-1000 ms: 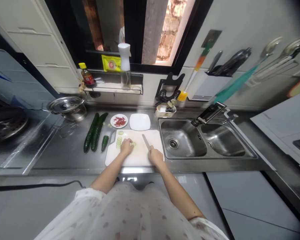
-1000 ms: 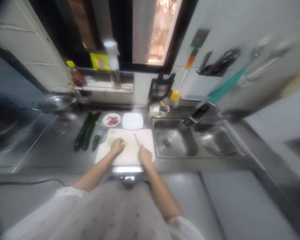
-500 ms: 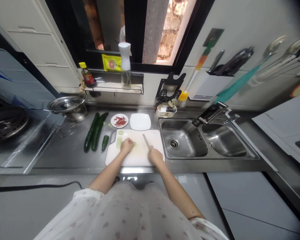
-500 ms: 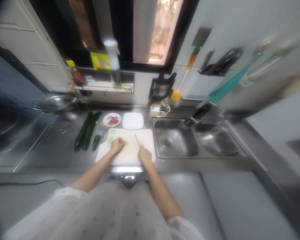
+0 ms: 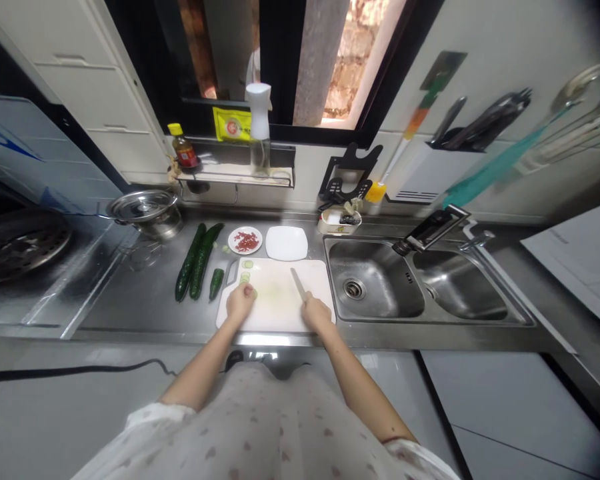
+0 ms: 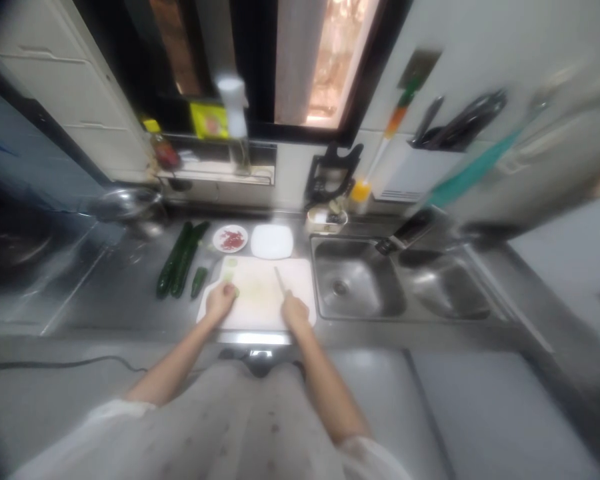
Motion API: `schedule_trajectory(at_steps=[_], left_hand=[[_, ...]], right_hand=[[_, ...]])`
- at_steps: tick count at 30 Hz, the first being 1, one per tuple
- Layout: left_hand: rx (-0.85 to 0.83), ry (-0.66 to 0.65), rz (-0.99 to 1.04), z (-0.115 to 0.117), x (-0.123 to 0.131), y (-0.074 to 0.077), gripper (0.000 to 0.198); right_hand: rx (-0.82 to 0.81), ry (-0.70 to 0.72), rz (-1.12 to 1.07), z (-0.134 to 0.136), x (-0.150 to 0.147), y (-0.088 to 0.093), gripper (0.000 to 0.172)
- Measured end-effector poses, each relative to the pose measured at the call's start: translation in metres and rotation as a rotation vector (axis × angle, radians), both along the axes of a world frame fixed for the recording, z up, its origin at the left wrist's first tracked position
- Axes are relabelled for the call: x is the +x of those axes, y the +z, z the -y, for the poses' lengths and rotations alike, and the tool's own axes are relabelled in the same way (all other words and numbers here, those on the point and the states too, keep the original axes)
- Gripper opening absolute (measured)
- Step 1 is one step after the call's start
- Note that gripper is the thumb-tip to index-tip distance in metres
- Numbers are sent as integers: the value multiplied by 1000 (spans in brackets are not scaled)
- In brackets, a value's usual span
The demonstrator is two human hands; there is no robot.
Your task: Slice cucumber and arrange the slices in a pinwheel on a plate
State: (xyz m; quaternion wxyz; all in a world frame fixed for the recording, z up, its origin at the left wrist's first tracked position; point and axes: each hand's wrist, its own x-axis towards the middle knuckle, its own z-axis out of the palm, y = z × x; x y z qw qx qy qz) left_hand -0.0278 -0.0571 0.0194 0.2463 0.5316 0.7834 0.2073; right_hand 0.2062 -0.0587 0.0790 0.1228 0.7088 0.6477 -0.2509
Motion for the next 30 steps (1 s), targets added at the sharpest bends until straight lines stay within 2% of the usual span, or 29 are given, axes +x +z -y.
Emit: schedule_trajectory(at_steps=[10,23,30], left_hand=[[54,89,-33,9,-26,-6,16],[116,34,-146,11,-30,-18,16],[174,66,-112,-1,-31,-18,22]], right_hand=[[3,14,8,0,0,-2,34],[19,15,-5,0,1,-6,34],[3,20,-1,-1,1,-6,35]])
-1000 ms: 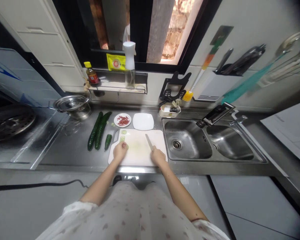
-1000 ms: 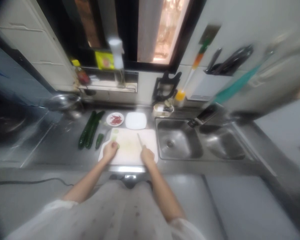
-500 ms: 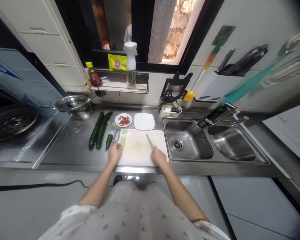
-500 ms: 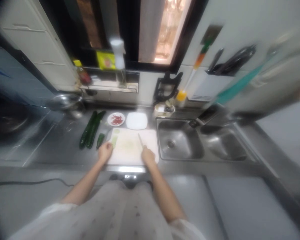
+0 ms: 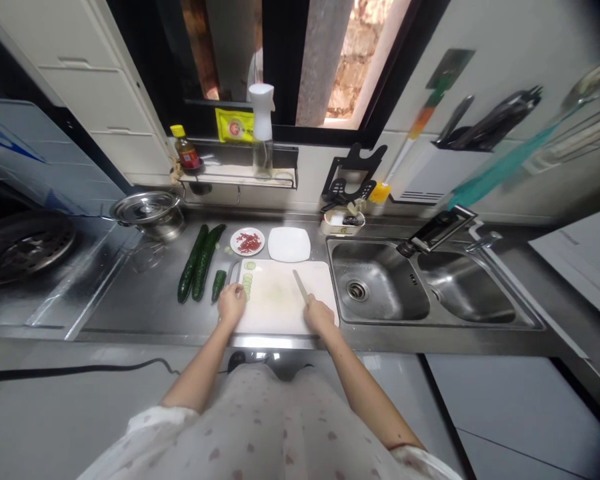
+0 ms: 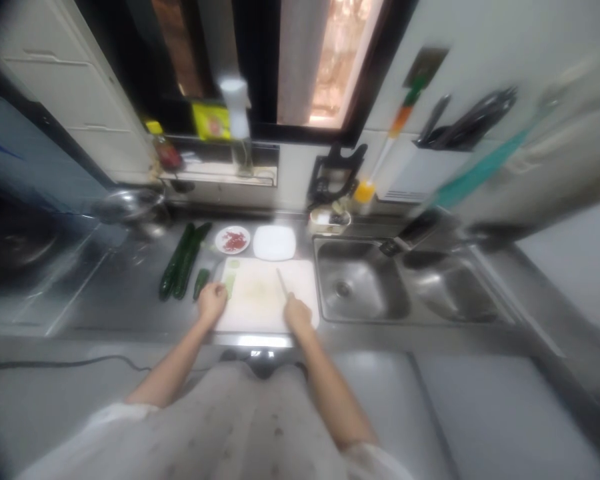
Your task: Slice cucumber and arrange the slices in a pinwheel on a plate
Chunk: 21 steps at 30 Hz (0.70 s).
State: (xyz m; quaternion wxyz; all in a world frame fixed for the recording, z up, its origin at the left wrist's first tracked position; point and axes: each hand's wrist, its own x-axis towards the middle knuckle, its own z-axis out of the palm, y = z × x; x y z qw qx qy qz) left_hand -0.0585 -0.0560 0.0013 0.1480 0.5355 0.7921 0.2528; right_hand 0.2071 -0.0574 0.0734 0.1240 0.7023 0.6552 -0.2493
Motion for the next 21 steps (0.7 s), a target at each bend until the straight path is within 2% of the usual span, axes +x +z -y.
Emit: schedule_trajectory(at_steps=[6,12,17,21], left_hand=[[-30,-10,-15,-35,2,13,26],[-151,-61,-87,-69,7,20,37],[-227,-101,-170,-82,10,19,36],[-226,-107,-186,-88,11,17,33]], right_hand=[[6,7,11,0,0,-2,35],[3,8,20,-1,1,-3,34],[0,2,21,-1,1,-2,34],[3,6,21,-1,1,-3,33]])
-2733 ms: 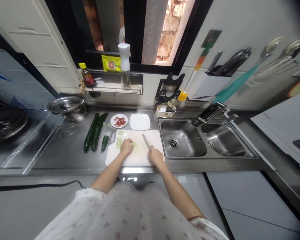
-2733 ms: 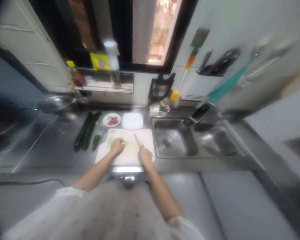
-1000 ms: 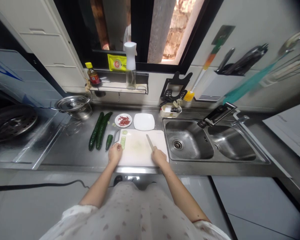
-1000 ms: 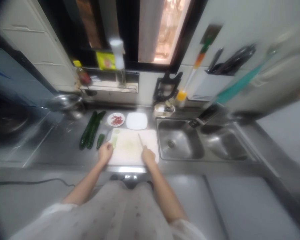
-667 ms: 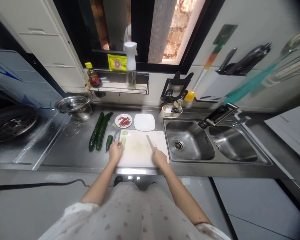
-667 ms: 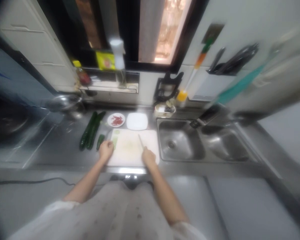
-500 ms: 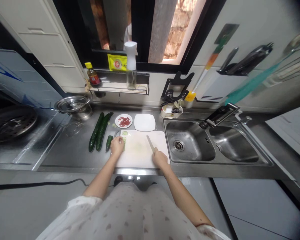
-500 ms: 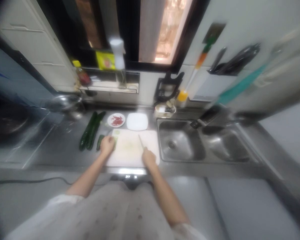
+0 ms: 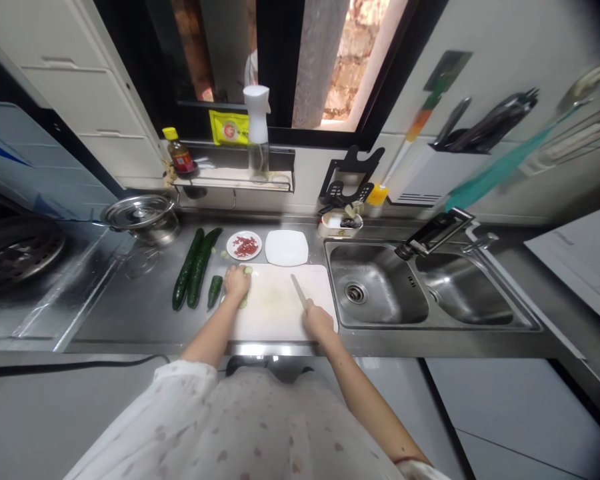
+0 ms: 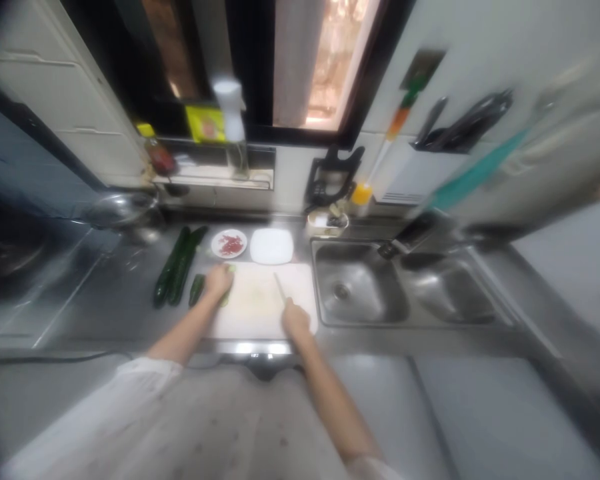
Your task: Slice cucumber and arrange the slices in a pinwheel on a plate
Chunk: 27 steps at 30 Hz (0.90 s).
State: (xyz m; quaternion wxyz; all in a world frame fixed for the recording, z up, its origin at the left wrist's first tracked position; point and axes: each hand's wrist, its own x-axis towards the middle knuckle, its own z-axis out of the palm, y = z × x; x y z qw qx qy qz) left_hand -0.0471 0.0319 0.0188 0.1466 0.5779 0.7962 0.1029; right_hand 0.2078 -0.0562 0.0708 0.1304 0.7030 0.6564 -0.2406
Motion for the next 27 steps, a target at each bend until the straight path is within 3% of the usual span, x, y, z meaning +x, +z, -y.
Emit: schedule_trajectory(at_steps=[10,16,21,24,27], left_hand=[[66,60,133,-5,3,3,19],[56,52,353,0,16,8,26],[-81,-197,475,9,26,4,25],[-158,-429,427,11,32,5,23],[-194,-568,311,11,40,10,21]], right_hand=[[-11,-5,0,0,-1,3,34],[-21,-11,3,-1,-2,5,33],[-13,-4,-8,0,-2,4,32],[-12,-3,-12,1,-2,3,32],[-15,-4,-13,1,-2,4,32]])
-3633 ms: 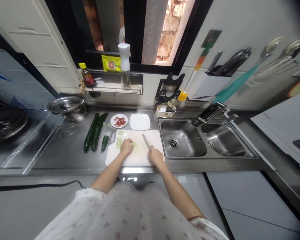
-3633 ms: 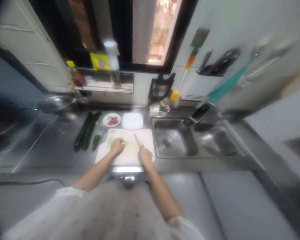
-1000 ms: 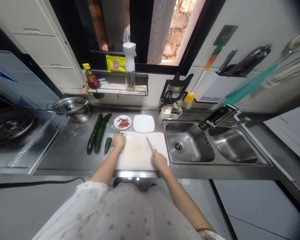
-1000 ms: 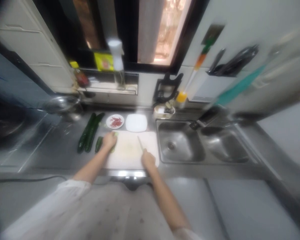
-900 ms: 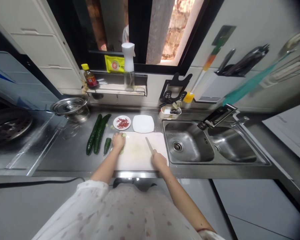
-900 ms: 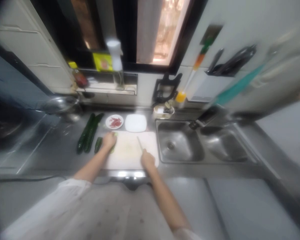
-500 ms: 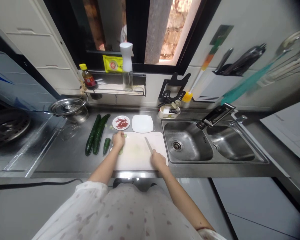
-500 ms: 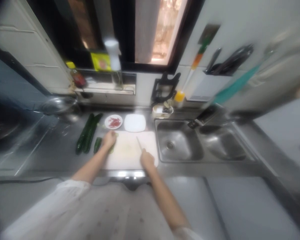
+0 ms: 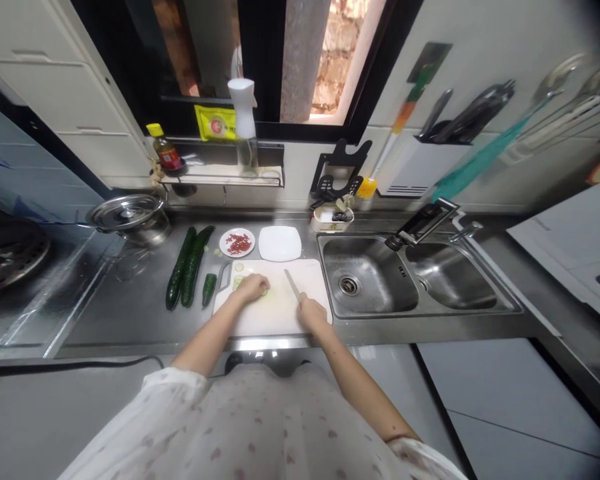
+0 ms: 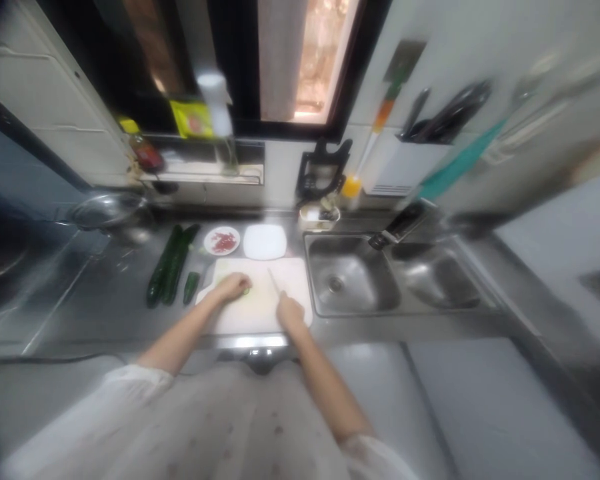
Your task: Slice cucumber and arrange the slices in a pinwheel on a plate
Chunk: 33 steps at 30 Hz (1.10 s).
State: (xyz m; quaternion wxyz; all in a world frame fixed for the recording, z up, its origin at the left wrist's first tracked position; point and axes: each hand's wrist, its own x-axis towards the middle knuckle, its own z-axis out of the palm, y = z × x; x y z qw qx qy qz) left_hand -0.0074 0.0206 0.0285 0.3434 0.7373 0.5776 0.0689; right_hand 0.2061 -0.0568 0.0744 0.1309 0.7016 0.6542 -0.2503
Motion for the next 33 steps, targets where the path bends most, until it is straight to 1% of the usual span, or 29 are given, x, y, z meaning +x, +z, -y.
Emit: schedule_trajectory(at_steps=[3,5,6,8,11,14,18,22,28,33], left_hand=[[77,-89,-63,2,7,4,20],[142,-97,-53,5,8,4,22],[166,-71,-48,7,7,4,23],[178,33,-67,12,5,2,23],[138,187,-141,19,2,-3,21],[119,256,-176,24,2,-10,19],[118,311,-166,25,5,-16,18],[98,334,-141,23,5,-17,17],[74,353,-130,21,5,-14,17],[56,353,-130,21,6,-9,16]], right_hand=[[5,-4,2,0,0,0,32],[17,-2,-3,1,0,0,32],[19,-3,-5,1,0,1,32],[15,-8,-6,2,-1,1,31],[9,-12,0,2,-2,2,31],[14,3,4,2,-2,3,32],[26,44,10,3,2,5,33],[53,99,8,10,6,10,32],[69,208,-10,31,5,15,29],[62,243,8,40,-1,19,29]])
